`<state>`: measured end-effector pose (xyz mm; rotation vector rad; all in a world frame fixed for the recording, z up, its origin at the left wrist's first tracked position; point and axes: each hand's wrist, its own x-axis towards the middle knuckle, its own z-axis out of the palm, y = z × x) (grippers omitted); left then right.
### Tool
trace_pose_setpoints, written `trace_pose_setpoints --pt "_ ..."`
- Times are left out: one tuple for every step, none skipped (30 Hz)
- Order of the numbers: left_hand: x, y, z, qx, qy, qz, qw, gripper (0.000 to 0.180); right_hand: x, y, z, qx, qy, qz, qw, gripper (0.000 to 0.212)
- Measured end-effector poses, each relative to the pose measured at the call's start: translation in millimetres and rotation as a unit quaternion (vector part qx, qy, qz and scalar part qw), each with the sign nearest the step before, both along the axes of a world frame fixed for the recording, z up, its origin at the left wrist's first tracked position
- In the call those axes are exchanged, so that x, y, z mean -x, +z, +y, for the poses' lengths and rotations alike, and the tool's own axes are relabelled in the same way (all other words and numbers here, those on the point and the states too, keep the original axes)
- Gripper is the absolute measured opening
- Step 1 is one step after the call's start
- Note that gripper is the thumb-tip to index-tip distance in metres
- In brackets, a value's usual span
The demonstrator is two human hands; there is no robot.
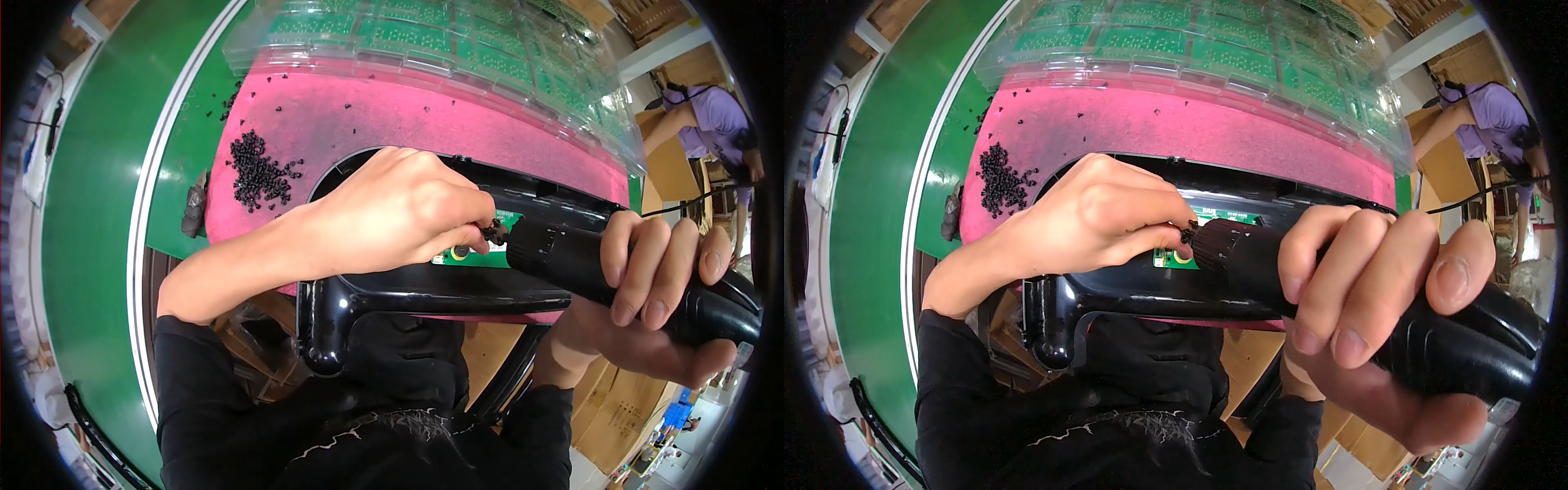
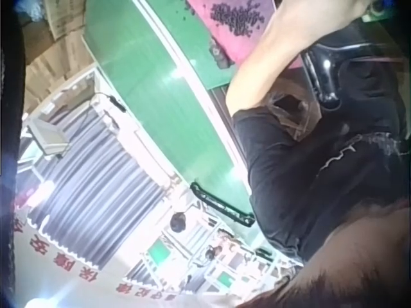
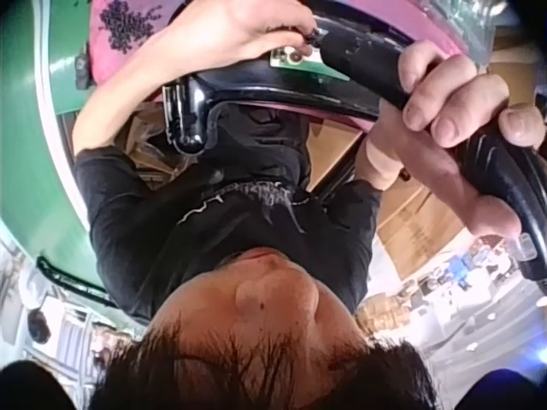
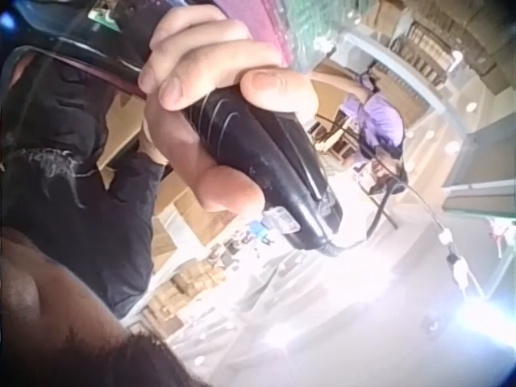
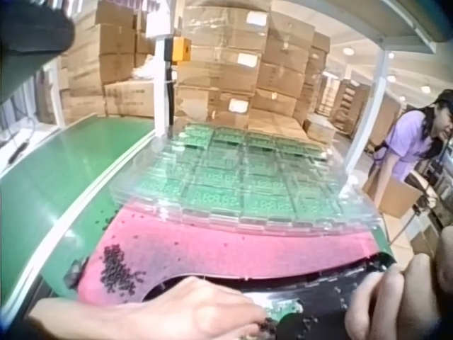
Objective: Installing printed circuit boards into plastic housings using an electric screwdriver and packing them into boxes.
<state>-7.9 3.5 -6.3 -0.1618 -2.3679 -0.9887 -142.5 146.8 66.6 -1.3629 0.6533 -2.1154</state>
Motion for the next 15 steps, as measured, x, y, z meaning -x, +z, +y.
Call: trace_pose_setpoints --pt "-1 -2 -1 -0.001 0.004 -0.001 1.0 0.012 0 -1 -3 0.002 0.021 0.0 1.0 0.048" --pt "-1 -3 -4 -0.025 -0.002 -0.012 1.0 0.011 0 -3 -6 0.001 0.025 -0.001 1.0 0.048" --pt "0 -3 -5 -0.05 -0.013 -0.023 0.998 0.01 -1 -3 -7 -0.021 0.003 -0.005 1.0 0.048" --pt "0 -3 -6 -0.051 -0.014 -0.022 0.998 0.01 -1 -4 -9 -0.042 -0.019 -0.009 0.999 0.049" --pt "0 -2 -7 -0.019 0.028 -0.027 0.999 0.01 7 -9 -13 -0.043 0.007 0.033 0.999 0.05" --pt "-1 -2 -8 0.014 0.071 -0.033 0.997 0.01 10 -13 -16 -0.06 0.017 0.055 0.997 0.053" --pt "-3 5 -7 0.041 0.106 -0.059 0.992 0.011 7 -20 -19 -0.072 0.005 0.038 0.997 0.054" --pt "-4 4 -8 0.041 0.108 -0.059 0.992 0.011 5 -26 -22 -0.084 -0.007 0.021 0.996 0.055" --pt "-3 3 -8 0.051 0.131 -0.056 0.989 0.011 9 -31 -26 -0.077 0.007 0.037 0.996 0.056" --pt "-2 2 -8 0.06 0.153 -0.052 0.985 0.011 5 -33 -26 -0.099 -0.013 0.019 0.995 0.057" --pt "-2 4 -8 0.059 0.154 -0.052 0.985 0.011 5 -34 -27 -0.105 -0.021 0.021 0.994 0.057" --pt "-3 8 -8 0.055 0.161 -0.077 0.982 0.01 4 -35 -28 -0.11 -0.028 0.023 0.993 0.057" --pt "-4 9 -8 0.052 0.168 -0.103 0.979 0.01 4 -35 -30 -0.112 -0.025 0.023 0.993 0.057" --pt "-3 9 -8 0.05 0.17 -0.104 0.979 0.01 4 -36 -31 -0.12 -0.026 0.028 0.992 0.056" --pt "-4 8 -8 0.035 0.171 -0.097 0.98 0.011 2 -37 -33 -0.127 -0.025 0.033 0.991 0.055"
